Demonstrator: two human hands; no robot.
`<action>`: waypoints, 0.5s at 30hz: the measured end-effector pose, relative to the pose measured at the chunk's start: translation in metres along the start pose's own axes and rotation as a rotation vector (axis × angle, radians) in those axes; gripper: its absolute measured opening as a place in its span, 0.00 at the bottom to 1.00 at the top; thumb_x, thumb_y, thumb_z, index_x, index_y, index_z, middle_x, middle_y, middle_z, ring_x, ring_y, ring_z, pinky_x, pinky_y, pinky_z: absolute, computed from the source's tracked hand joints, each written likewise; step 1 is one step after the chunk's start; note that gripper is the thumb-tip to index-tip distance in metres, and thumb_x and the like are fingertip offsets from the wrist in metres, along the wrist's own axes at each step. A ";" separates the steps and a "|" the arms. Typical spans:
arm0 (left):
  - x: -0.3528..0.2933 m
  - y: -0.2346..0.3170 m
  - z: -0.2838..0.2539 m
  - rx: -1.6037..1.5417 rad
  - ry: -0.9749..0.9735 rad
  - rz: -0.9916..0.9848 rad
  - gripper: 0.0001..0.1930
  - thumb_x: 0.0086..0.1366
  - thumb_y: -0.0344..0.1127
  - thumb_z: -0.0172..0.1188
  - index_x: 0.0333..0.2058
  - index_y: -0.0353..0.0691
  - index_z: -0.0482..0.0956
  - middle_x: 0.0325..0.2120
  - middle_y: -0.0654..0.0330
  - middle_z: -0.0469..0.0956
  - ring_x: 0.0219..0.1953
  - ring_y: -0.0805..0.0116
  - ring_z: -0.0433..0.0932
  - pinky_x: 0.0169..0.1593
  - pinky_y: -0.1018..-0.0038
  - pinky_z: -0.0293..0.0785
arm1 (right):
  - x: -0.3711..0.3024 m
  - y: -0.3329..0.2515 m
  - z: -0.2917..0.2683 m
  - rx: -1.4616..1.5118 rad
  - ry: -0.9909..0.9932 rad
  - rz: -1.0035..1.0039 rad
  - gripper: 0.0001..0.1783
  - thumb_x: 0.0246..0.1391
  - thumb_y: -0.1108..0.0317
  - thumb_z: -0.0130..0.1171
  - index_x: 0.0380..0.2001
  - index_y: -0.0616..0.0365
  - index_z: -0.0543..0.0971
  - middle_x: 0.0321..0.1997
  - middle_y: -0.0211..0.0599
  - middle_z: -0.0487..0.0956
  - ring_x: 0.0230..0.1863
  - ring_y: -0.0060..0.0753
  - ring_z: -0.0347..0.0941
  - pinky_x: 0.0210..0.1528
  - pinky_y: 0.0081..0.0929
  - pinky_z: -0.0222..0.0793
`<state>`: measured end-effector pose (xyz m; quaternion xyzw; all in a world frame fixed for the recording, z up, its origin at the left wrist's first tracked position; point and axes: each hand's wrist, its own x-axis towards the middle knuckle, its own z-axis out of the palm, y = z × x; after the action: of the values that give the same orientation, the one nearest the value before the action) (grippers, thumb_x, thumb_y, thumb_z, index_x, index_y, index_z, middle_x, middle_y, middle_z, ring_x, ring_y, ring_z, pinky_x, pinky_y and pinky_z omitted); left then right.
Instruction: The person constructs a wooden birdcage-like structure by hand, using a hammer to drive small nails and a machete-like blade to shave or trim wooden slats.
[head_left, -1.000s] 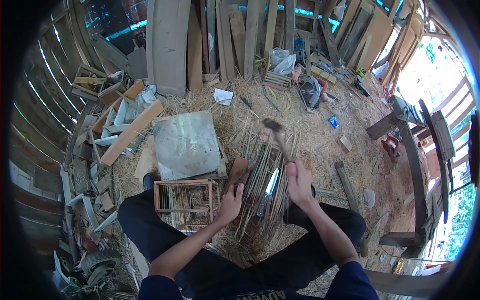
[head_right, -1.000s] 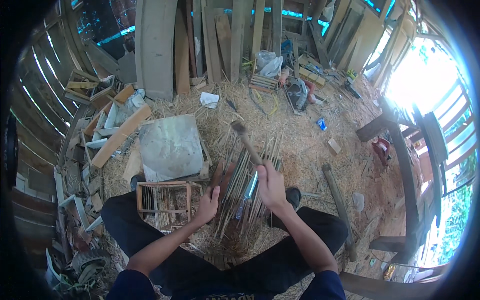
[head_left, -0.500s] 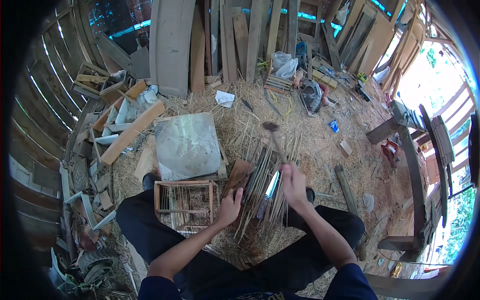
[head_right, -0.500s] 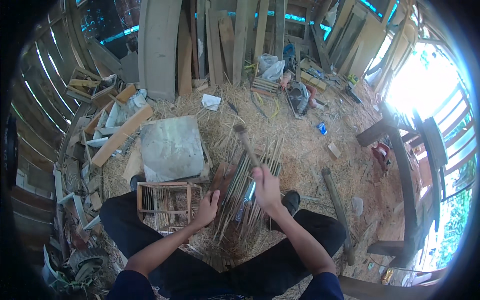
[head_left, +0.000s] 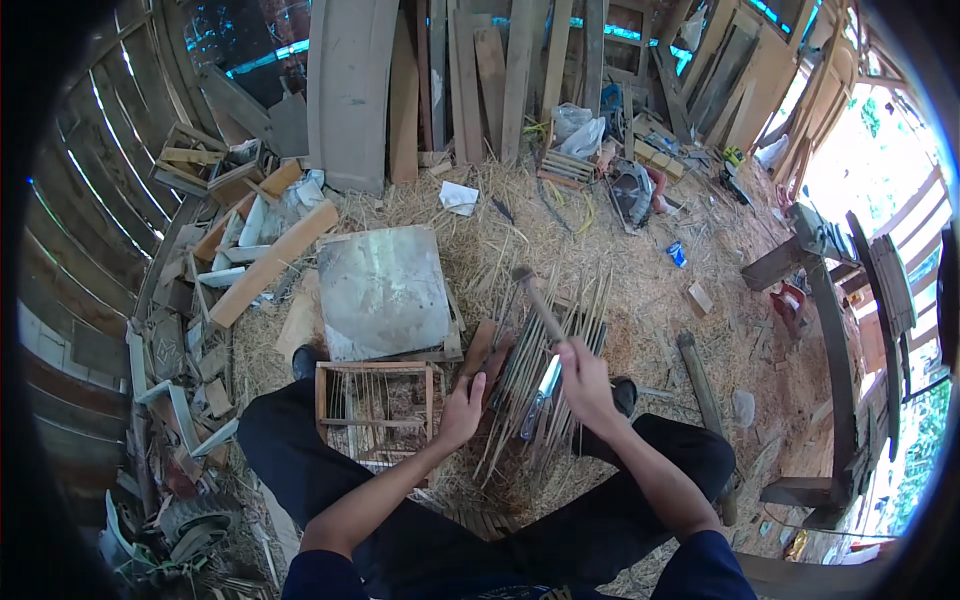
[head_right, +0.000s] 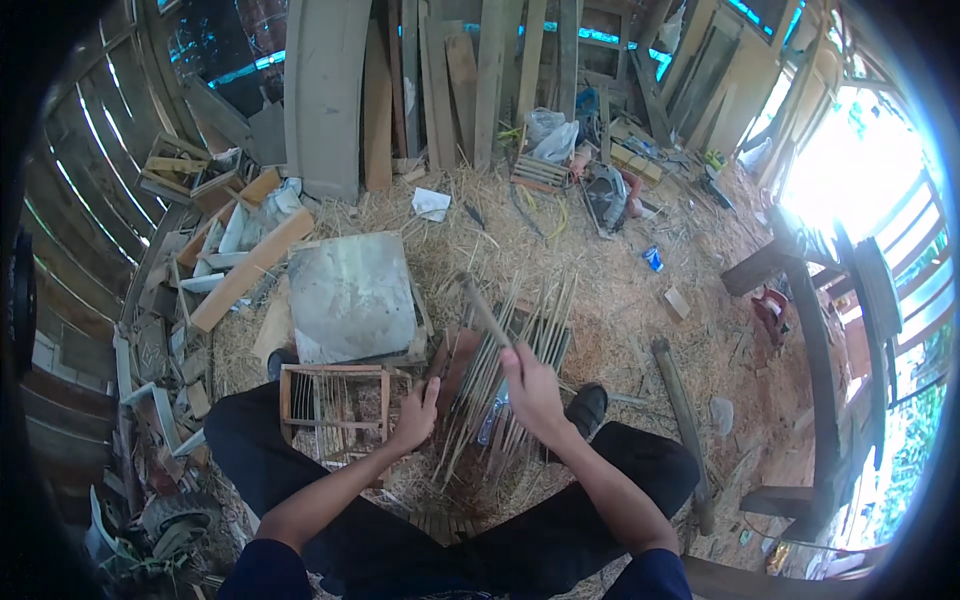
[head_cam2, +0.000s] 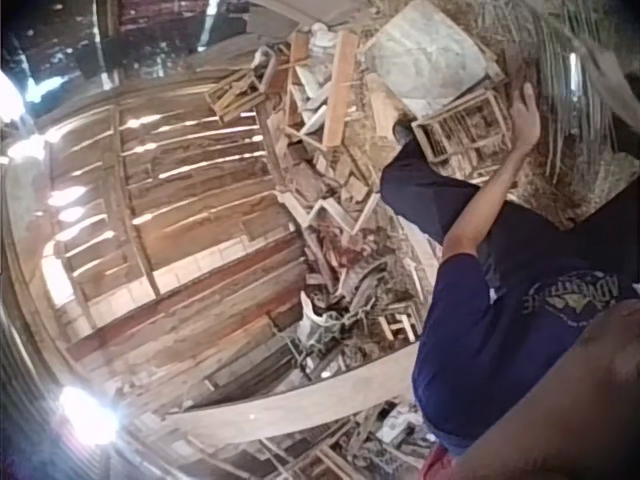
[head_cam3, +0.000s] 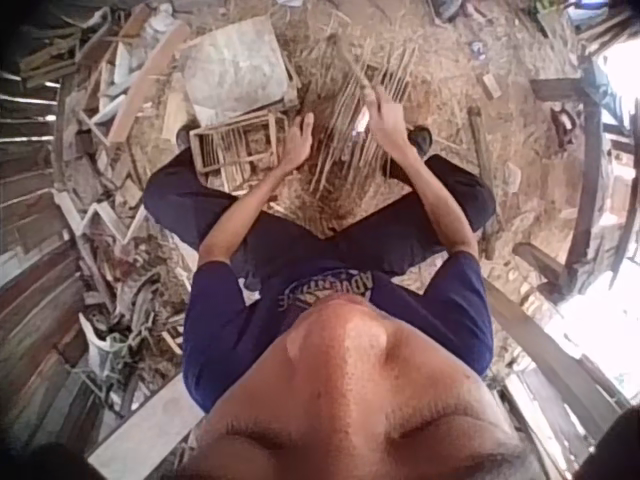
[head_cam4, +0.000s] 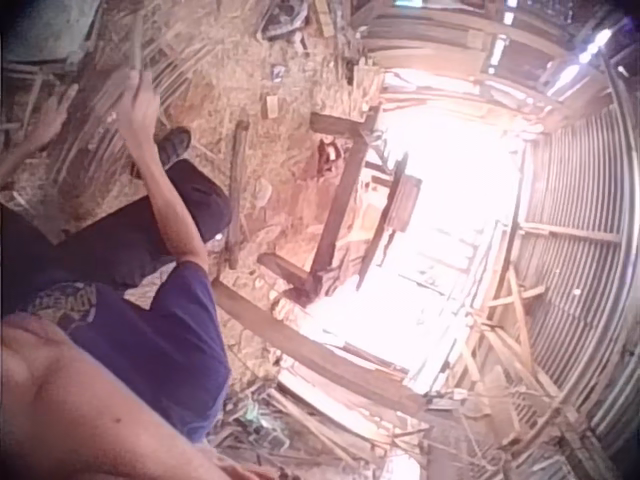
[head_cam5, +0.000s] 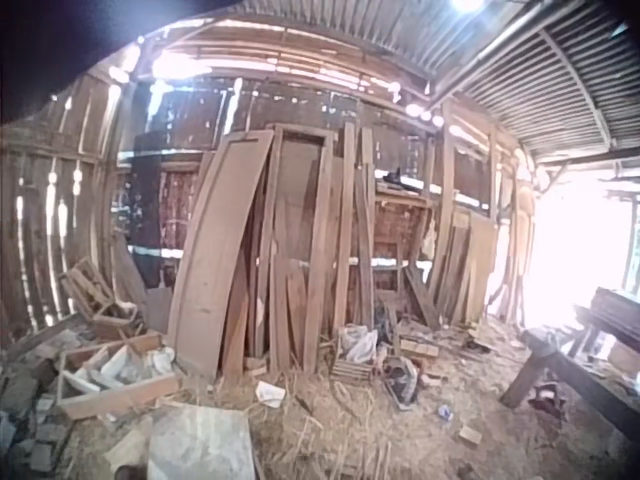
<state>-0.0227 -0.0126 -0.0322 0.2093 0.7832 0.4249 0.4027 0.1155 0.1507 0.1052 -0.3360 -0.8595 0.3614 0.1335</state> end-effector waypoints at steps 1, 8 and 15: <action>0.007 -0.016 0.001 -0.048 0.090 0.117 0.34 0.74 0.63 0.41 0.47 0.32 0.73 0.26 0.47 0.74 0.28 0.53 0.74 0.33 0.61 0.69 | 0.000 -0.009 -0.007 0.118 0.083 -0.065 0.20 0.72 0.54 0.41 0.40 0.60 0.74 0.17 0.47 0.70 0.20 0.51 0.71 0.26 0.45 0.65; 0.008 -0.006 0.010 -0.085 0.075 0.014 0.34 0.75 0.61 0.39 0.51 0.31 0.74 0.27 0.40 0.80 0.35 0.40 0.81 0.43 0.52 0.72 | -0.014 0.053 0.035 0.142 0.154 -0.197 0.19 0.72 0.56 0.42 0.38 0.63 0.72 0.17 0.51 0.70 0.20 0.62 0.70 0.27 0.49 0.63; 0.022 -0.038 -0.007 -0.108 0.087 0.142 0.29 0.75 0.61 0.39 0.46 0.36 0.70 0.17 0.64 0.68 0.14 0.73 0.71 0.19 0.72 0.70 | -0.005 -0.004 -0.001 0.199 0.032 -0.015 0.21 0.72 0.54 0.42 0.39 0.63 0.72 0.18 0.51 0.70 0.19 0.58 0.68 0.25 0.44 0.62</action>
<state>-0.0410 -0.0224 -0.0718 0.2237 0.7590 0.5027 0.3480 0.1173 0.1458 0.1088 -0.3205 -0.8195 0.4386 0.1827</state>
